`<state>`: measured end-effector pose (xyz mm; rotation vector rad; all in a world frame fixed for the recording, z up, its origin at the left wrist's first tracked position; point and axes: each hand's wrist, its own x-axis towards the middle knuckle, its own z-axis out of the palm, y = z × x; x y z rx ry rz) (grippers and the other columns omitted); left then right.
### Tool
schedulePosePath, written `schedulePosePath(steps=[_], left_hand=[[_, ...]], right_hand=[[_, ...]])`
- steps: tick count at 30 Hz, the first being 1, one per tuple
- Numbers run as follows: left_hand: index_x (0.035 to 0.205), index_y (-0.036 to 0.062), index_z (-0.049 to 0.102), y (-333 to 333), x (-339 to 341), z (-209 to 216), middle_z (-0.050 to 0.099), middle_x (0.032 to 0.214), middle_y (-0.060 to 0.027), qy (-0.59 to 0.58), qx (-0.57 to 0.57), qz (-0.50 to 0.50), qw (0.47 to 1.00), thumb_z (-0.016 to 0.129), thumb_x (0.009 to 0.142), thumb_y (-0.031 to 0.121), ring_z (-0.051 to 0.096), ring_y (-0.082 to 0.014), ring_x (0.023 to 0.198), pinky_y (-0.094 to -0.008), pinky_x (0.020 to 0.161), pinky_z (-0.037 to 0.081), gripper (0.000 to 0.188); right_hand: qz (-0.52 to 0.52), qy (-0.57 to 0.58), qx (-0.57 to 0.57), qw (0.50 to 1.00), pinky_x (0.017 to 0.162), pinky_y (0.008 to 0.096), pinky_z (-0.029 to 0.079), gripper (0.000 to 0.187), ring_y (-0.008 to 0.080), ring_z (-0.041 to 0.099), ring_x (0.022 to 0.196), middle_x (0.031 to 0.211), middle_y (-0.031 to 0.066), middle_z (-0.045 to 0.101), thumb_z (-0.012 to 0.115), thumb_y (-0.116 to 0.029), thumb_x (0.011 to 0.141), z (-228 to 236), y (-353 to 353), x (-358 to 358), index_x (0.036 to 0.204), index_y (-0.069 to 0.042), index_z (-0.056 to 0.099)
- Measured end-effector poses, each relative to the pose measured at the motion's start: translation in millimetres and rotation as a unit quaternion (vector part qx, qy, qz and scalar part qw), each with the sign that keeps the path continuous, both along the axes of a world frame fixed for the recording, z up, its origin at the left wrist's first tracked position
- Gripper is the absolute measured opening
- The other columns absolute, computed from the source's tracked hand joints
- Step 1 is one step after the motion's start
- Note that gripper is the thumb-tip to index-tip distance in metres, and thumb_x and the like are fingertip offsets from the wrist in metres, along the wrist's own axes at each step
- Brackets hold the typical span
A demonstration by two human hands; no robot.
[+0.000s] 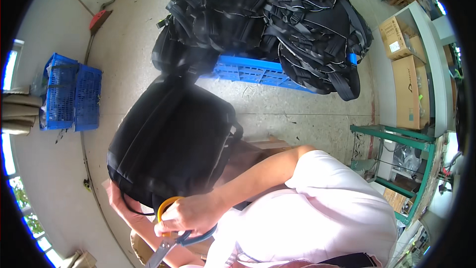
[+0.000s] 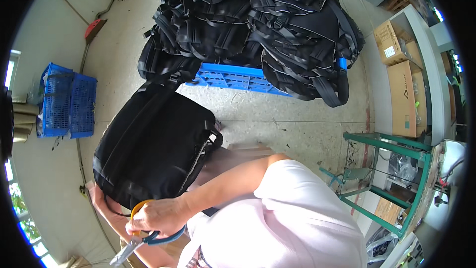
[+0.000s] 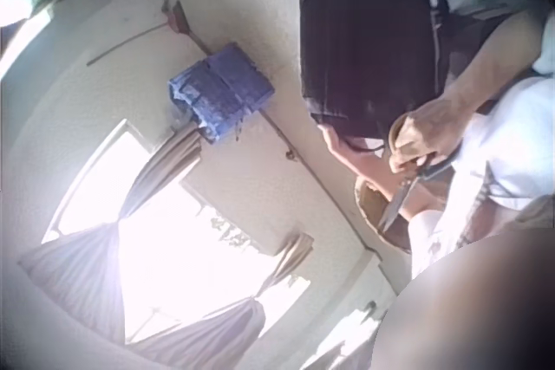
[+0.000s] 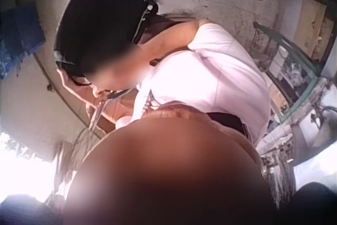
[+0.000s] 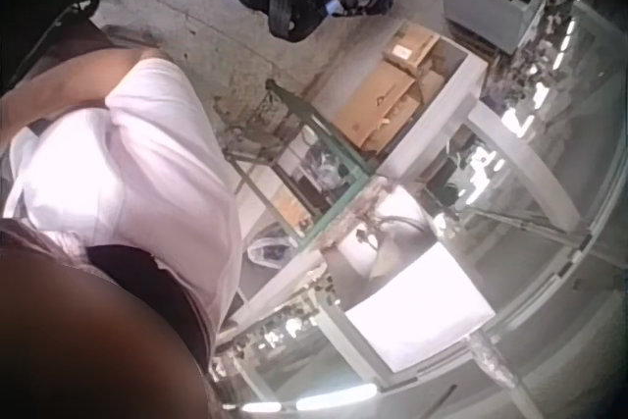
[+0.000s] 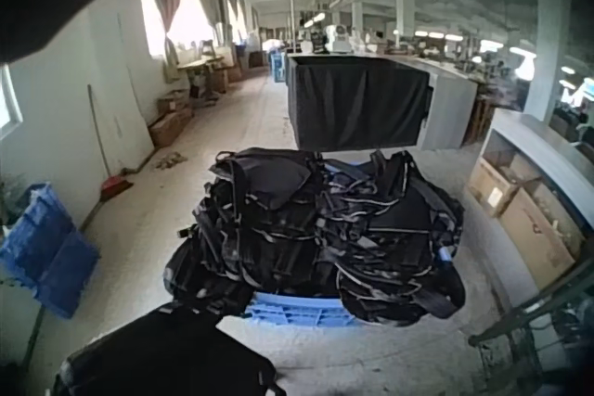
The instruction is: Cutting excess fabric from the edges of backpack components using scissors.
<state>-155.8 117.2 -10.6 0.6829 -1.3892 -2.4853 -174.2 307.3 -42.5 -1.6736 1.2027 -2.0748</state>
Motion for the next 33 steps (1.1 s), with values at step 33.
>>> schedulePosePath(steps=[33], left_hand=[[0.101, 0.0021, 0.061, -142.6, 114.0, -25.3, 0.063, 0.09, -0.0026, 0.005, -0.337, 0.152, 0.929, 0.053, 0.084, 0.001, 0.058, -0.0062, 0.078, -0.0194, 0.072, 0.046, 0.018]], right_hand=[[-0.057, -0.153, 0.442, 0.882, 0.067, 0.0206, 0.043, 0.052, 0.0084, 0.05, 0.072, 0.078, 0.0019, 0.054, 0.075, -0.015, 0.068, -35.8, 73.1, -78.5, 0.11, 0.002, 0.049]])
